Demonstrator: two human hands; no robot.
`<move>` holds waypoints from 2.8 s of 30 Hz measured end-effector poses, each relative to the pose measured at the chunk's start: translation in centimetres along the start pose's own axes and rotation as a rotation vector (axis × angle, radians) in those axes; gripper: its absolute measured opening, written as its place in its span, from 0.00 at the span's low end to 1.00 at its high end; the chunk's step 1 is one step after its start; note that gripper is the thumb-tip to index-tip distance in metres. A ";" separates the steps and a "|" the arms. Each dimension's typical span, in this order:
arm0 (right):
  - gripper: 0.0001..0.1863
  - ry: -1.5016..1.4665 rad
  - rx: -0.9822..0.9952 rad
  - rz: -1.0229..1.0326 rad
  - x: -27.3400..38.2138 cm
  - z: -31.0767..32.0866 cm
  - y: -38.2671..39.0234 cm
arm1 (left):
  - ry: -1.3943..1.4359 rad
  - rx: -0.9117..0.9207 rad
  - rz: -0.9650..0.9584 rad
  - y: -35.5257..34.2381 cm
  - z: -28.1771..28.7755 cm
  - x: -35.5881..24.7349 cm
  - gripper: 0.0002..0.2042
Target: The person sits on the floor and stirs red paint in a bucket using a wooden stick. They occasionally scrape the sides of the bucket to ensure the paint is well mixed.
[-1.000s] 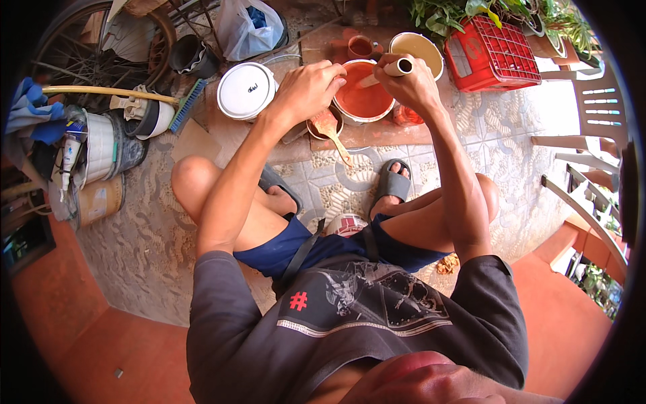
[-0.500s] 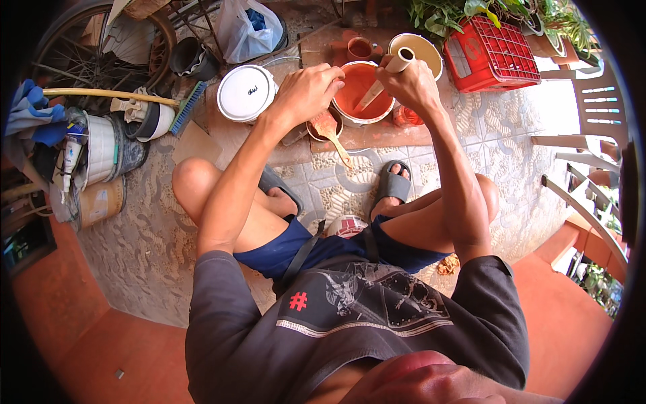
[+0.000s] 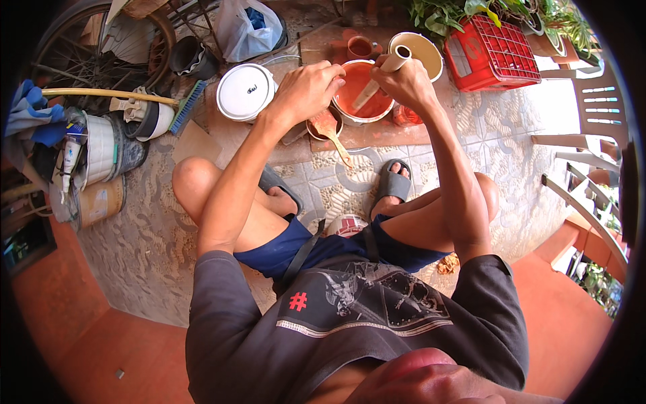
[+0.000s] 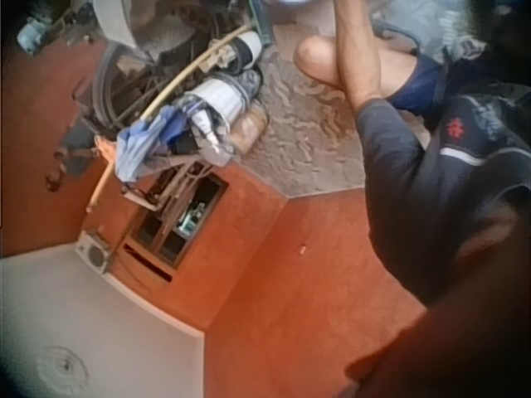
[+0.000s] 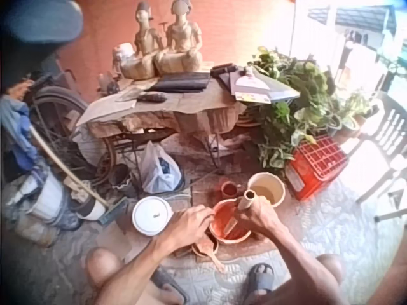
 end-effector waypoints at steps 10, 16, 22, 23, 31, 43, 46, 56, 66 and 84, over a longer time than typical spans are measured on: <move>0.16 0.180 0.056 -0.005 1.7 1.6 0.7 | 0.001 -0.055 -0.050 0.1 -0.3 0.4 0.13; 0.14 -0.057 -0.009 0.038 0.9 0.5 0.6 | -0.010 0.020 0.006 0.2 -0.3 0.3 0.13; 0.15 0.053 -0.106 0.077 0.7 0.8 0.5 | -0.011 0.018 0.000 0.1 -0.3 0.3 0.13; 0.15 0.114 -0.072 0.044 0.1 0.9 0.4 | -0.008 0.019 0.000 0.1 -0.3 0.3 0.13; 0.15 -0.003 0.028 0.012 1.3 0.7 0.7 | -0.020 0.034 0.018 0.2 -0.2 0.3 0.13; 0.19 0.134 0.063 -0.038 1.7 2.0 1.2 | -0.011 0.047 0.015 -0.1 -0.5 0.3 0.14; 0.15 -0.002 0.034 -0.016 0.6 1.1 0.9 | -0.013 0.049 0.017 -0.2 -0.7 0.3 0.14; 0.14 0.206 0.029 -0.026 0.6 1.6 1.0 | -0.032 0.056 0.013 -0.3 -0.7 0.3 0.14; 0.12 -0.100 -0.089 0.066 2.1 0.8 1.0 | -0.011 -0.059 -0.078 -0.5 -0.8 -0.1 0.12; 0.13 -0.198 0.053 0.094 1.5 0.0 0.9 | -0.024 0.029 -0.049 -0.7 -1.5 -0.3 0.12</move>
Point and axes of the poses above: each hand's wrist, its own y-axis away from the middle knuckle, its own z-axis out of the back of the hand, x = y × z, the point moved 6 cm from there along -y, towards the middle knuckle, and after that the axes turned 1 degree about -y, right-handed, at the moved point
